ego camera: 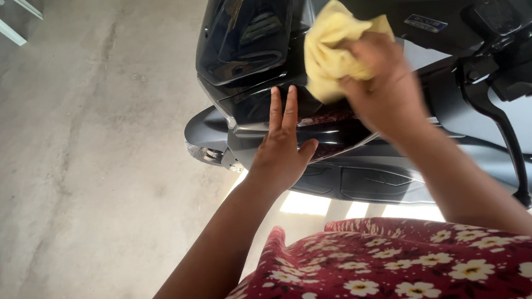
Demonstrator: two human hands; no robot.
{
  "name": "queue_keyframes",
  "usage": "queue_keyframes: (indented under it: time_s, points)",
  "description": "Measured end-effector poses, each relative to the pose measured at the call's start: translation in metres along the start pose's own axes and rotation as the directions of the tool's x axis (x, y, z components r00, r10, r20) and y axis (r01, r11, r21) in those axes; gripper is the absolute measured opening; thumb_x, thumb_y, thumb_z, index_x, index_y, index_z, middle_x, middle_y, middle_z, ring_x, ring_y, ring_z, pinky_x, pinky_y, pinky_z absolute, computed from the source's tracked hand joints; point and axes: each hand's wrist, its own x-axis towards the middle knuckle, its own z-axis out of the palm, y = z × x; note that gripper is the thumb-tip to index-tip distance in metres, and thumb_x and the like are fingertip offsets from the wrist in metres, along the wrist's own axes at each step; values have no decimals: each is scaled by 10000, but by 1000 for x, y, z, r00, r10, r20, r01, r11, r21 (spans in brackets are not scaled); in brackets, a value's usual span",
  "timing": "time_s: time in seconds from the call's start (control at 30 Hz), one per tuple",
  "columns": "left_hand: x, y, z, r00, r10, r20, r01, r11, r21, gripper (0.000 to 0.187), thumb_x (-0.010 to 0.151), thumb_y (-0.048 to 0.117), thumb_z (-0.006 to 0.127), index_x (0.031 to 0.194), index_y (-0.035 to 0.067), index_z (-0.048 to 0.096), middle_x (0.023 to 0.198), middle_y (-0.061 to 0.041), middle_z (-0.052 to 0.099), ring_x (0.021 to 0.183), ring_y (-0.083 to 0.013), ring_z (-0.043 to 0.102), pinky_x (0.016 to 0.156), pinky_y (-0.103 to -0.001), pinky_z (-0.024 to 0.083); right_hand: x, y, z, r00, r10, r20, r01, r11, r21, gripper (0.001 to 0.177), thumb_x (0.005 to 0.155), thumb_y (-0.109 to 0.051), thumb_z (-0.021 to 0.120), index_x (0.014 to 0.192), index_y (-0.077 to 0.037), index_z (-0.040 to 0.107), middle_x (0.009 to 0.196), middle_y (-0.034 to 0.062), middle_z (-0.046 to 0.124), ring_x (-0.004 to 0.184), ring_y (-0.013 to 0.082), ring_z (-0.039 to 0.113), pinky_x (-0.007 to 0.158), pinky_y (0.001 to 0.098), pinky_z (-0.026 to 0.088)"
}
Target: The person wipes the seat, handlebars, and front fairing of a black motorcycle using a yellow cloth. The person moves around the motorcycle to reach different areas, wiping the surfaces in a systematic manner.
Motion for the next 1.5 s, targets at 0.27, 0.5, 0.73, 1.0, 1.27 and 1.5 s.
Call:
queue_keyframes:
  time_s: [0.27,0.5,0.73,1.0,1.27,1.5]
  points:
    - [2,-3,11,941,160,-297,-140,986,88,872,898,232,727,1592,179,202,1646,-182,176,1390,-446,459,1078,-477,468,73,-8,-6,771,580,261,-611,790,52,628,930,-429,765,1364,-95,457,1112,108,703,878,261,743,809,408,602]
    - [30,15,19,795,398,-457,-376,916,144,659,971,288,714,1535,103,428,1550,-158,423,1392,-421,410,1144,-500,397,14,56,23,980,172,101,-158,978,-137,433,940,-197,725,1329,-52,602,1215,197,682,1163,406,596,992,516,504]
    - [41,7,16,839,327,-436,-332,941,66,426,1058,306,557,1429,98,568,1530,-126,490,1387,-355,431,1162,-463,389,-28,-11,-27,953,176,247,-110,959,-262,611,663,-189,843,1227,-37,663,1438,183,546,1188,439,553,976,522,490]
    - [24,32,11,839,139,-526,-343,886,-313,455,1063,286,526,1465,72,518,1454,-114,540,1348,-335,455,1150,-460,352,-62,-20,17,981,-91,170,169,832,-529,594,796,-254,825,1349,-173,624,1632,137,333,1445,435,368,1127,596,379]
    - [-29,53,43,677,423,-602,-456,884,109,369,1066,202,537,1430,225,591,1529,-110,492,1379,-313,488,1177,-469,391,-59,-11,5,987,111,117,-99,990,-105,951,849,-307,775,1568,58,269,1589,312,269,1425,524,292,1166,629,311]
    - [14,36,55,785,253,-565,-338,940,-49,605,1170,407,495,1635,74,299,1619,-253,334,1466,-487,370,1199,-606,343,-37,-5,-47,914,-93,394,-46,943,330,553,963,-86,649,1487,-24,486,1515,223,462,1336,325,503,1053,401,471]
